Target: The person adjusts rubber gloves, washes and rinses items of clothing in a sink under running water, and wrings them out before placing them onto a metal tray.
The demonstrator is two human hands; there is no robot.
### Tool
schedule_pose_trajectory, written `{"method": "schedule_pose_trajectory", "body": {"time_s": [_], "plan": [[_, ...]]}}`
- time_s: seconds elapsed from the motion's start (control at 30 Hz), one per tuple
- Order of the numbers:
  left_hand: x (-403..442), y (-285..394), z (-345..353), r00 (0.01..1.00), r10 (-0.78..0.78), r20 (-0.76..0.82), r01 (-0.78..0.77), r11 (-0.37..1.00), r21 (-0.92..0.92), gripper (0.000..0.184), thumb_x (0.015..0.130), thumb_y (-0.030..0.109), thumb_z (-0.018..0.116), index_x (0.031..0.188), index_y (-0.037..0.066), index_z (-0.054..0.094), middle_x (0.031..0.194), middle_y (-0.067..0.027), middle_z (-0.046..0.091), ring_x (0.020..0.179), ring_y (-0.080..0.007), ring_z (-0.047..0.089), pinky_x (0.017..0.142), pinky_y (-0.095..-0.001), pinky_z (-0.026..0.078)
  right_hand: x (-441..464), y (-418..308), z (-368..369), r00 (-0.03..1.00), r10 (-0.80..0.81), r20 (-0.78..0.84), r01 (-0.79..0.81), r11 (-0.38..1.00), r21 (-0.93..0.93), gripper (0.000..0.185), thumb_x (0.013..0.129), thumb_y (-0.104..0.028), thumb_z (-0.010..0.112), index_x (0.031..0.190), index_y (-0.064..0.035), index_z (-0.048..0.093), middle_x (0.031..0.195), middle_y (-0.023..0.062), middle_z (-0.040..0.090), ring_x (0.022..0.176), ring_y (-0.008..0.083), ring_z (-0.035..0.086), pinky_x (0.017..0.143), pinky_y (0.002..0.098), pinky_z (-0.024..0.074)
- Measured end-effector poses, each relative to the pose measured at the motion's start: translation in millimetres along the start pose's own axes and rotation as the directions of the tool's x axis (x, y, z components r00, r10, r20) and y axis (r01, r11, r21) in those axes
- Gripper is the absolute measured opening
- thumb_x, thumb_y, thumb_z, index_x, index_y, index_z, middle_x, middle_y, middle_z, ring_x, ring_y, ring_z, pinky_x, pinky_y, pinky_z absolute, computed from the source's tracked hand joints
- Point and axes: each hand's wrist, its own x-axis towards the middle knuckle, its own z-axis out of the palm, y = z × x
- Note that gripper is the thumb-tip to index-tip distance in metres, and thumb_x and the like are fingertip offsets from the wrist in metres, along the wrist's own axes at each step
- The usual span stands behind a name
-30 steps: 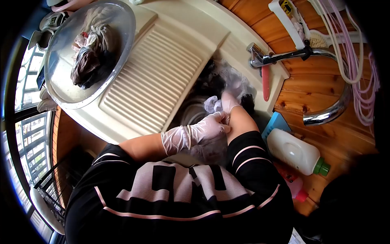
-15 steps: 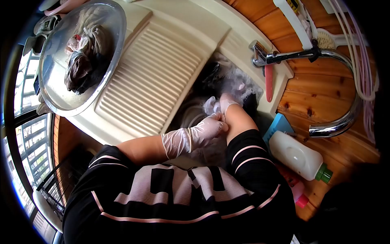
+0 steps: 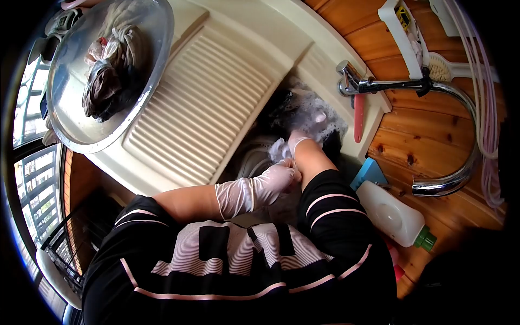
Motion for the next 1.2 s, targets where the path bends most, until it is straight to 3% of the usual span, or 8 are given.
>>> {"method": "schedule_pose_trajectory", "body": {"time_s": [0.2, 0.3, 0.4, 0.53, 0.63, 0.83, 1.07, 1.2], "plan": [[-3.9, -0.1, -2.5, 0.985, -0.168, 0.034, 0.171, 0.979, -0.113, 0.023, 0.071, -0.001, 0.056, 0.092, 0.008, 0.049, 0.066, 0.0004, 0.047, 0.052, -0.0097, 0.042, 0.045, -0.0235, 0.033, -11.8, -2.4, 9.1, 0.999, -0.011, 0.047, 0.014, 0.999, -0.05, 0.021, 0.079, -0.013, 0.053, 0.091, -0.0004, 0.065, 0.083, 0.015, 0.063, 0.079, 0.0308, 0.061, 0.068, 0.0367, 0.0497], [-7.1, 0.5, -3.2, 0.999, -0.046, 0.026, 0.044, 0.996, 0.079, 0.029, 0.071, -0.003, 0.058, 0.097, 0.005, 0.051, 0.075, -0.0023, 0.053, 0.062, -0.0102, 0.051, 0.053, -0.0221, 0.04, -13.5, -3.5, 13.8, 0.998, -0.01, 0.058, 0.014, 0.998, -0.066, 0.021, 0.079, -0.013, 0.053, 0.091, -0.0003, 0.065, 0.084, 0.0154, 0.063, 0.08, 0.0312, 0.061, 0.068, 0.0369, 0.0497], [-9.1, 1.5, -10.0, 0.993, -0.081, 0.09, 0.083, 0.996, -0.015, 0.027, 0.071, -0.002, 0.058, 0.097, 0.005, 0.051, 0.074, -0.0019, 0.052, 0.063, -0.0103, 0.052, 0.053, -0.0222, 0.041, -19.8, -6.3, 12.6, 0.997, -0.007, 0.074, 0.013, 0.996, -0.086, 0.021, 0.079, -0.013, 0.053, 0.092, -0.0001, 0.065, 0.084, 0.0158, 0.063, 0.08, 0.0317, 0.061, 0.069, 0.0372, 0.0498], [-17.3, 6.0, -4.1, 0.997, -0.076, -0.013, 0.077, 0.992, 0.105, 0.026, 0.072, 0.001, 0.06, 0.095, 0.007, 0.05, 0.07, -0.0008, 0.051, 0.06, -0.0102, 0.051, 0.051, -0.0226, 0.04, -21.1, -9.4, 4.4, 0.997, -0.006, 0.073, 0.013, 0.996, -0.087, 0.022, 0.078, -0.012, 0.053, 0.092, 0.0001, 0.065, 0.085, 0.0163, 0.063, 0.081, 0.0323, 0.061, 0.069, 0.0375, 0.0498], [-10.4, -2.1, -2.6, 0.998, -0.031, -0.062, 0.034, 0.998, 0.06, 0.022, 0.074, 0.0, 0.056, 0.092, 0.008, 0.047, 0.057, -0.0005, 0.042, 0.042, -0.0102, 0.04, 0.035, -0.0256, 0.027, -18.7, -11.8, -1.1, 0.998, -0.004, 0.065, 0.01, 0.996, -0.09, 0.022, 0.078, -0.012, 0.053, 0.092, 0.0002, 0.065, 0.086, 0.0167, 0.063, 0.082, 0.0327, 0.061, 0.07, 0.0377, 0.0499], [-3.2, -1.6, -8.1, 0.998, -0.058, 0.018, 0.058, 0.998, -0.001, 0.019, 0.073, 0.001, 0.057, 0.089, 0.007, 0.049, 0.054, -0.0002, 0.042, 0.04, -0.0105, 0.039, 0.034, -0.0263, 0.026, -14.6, -11.7, -4.5, 0.997, -0.019, 0.077, 0.027, 0.993, -0.111, 0.023, 0.077, -0.011, 0.053, 0.092, 0.0005, 0.065, 0.087, 0.0175, 0.064, 0.083, 0.0336, 0.061, 0.07, 0.0382, 0.0499], [9.4, -4.4, -16.2, 0.998, 0.002, 0.059, -0.009, 0.993, 0.118, 0.02, 0.073, 0.003, 0.058, 0.09, 0.007, 0.049, 0.056, -0.0035, 0.045, 0.04, -0.0133, 0.04, 0.036, -0.0272, 0.027, -13.7, -11.8, -5.3, 0.994, -0.039, 0.099, 0.052, 0.99, -0.132, 0.023, 0.076, -0.011, 0.053, 0.093, 0.0009, 0.065, 0.088, 0.0185, 0.064, 0.084, 0.0346, 0.061, 0.071, 0.0387, 0.05], [0.5, 2.2, -8.8, 0.998, -0.05, -0.042, 0.053, 0.996, 0.072, 0.021, 0.073, 0.006, 0.059, 0.092, 0.007, 0.049, 0.061, -0.0069, 0.05, 0.047, -0.0165, 0.047, 0.041, -0.0299, 0.035, -15.0, -12.2, -2.8, 0.992, -0.052, 0.118, 0.068, 0.987, -0.143, 0.024, 0.076, -0.011, 0.053, 0.093, 0.001, 0.065, 0.089, 0.019, 0.064, 0.085, 0.0352, 0.061, 0.072, 0.039, 0.0501]]}}
